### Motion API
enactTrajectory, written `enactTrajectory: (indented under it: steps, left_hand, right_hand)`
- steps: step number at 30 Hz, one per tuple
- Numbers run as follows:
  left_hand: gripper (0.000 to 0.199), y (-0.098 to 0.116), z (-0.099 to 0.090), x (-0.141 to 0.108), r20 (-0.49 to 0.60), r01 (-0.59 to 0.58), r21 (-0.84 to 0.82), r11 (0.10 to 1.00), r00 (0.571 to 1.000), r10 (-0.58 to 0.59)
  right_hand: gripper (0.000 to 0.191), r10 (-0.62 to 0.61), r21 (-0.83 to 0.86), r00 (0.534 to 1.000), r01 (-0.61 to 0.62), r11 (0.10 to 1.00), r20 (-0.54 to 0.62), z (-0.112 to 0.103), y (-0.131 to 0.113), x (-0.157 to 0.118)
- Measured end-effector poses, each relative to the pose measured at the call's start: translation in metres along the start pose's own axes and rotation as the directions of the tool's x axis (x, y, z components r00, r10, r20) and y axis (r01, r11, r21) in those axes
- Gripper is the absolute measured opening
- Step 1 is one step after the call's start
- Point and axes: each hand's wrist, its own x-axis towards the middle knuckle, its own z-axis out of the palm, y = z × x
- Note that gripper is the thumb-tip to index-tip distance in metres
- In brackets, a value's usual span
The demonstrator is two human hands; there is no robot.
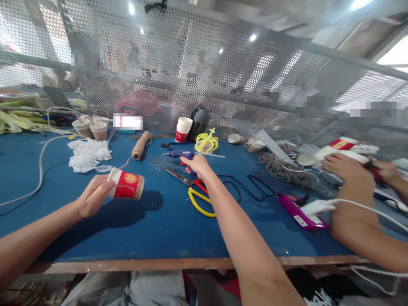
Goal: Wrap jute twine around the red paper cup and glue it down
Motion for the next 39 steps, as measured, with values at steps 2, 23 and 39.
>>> enactTrajectory:
  steps: [2, 23, 39]
  left_hand:
    - [0.042, 0.0, 0.0, -0.001, 0.012, -0.011, 0.009, 1.0, 1.0, 0.011]
    - [0.044, 0.015, 0.005, -0.002, 0.263, 0.025, -0.024, 0.999, 0.965, -0.018]
    - [0.037, 0.021, 0.011, 0.002, 0.208, 0.517, -0.392, 0.761, 0.856, -0.474]
  right_hand:
    - [0.027, -0.006, -0.099, 1.0, 0.003, 0.995, -0.029, 0.004, 0.004, 0.008]
    - [0.018, -0.442, 0.64, 0.746, 0.027, 0.768, 0.499, 0.054, -0.082, -0.098]
    - [0.012, -0.493, 0.813, 0.795, 0.001, 0.583, 0.353, 0.015, -0.068, -0.106]
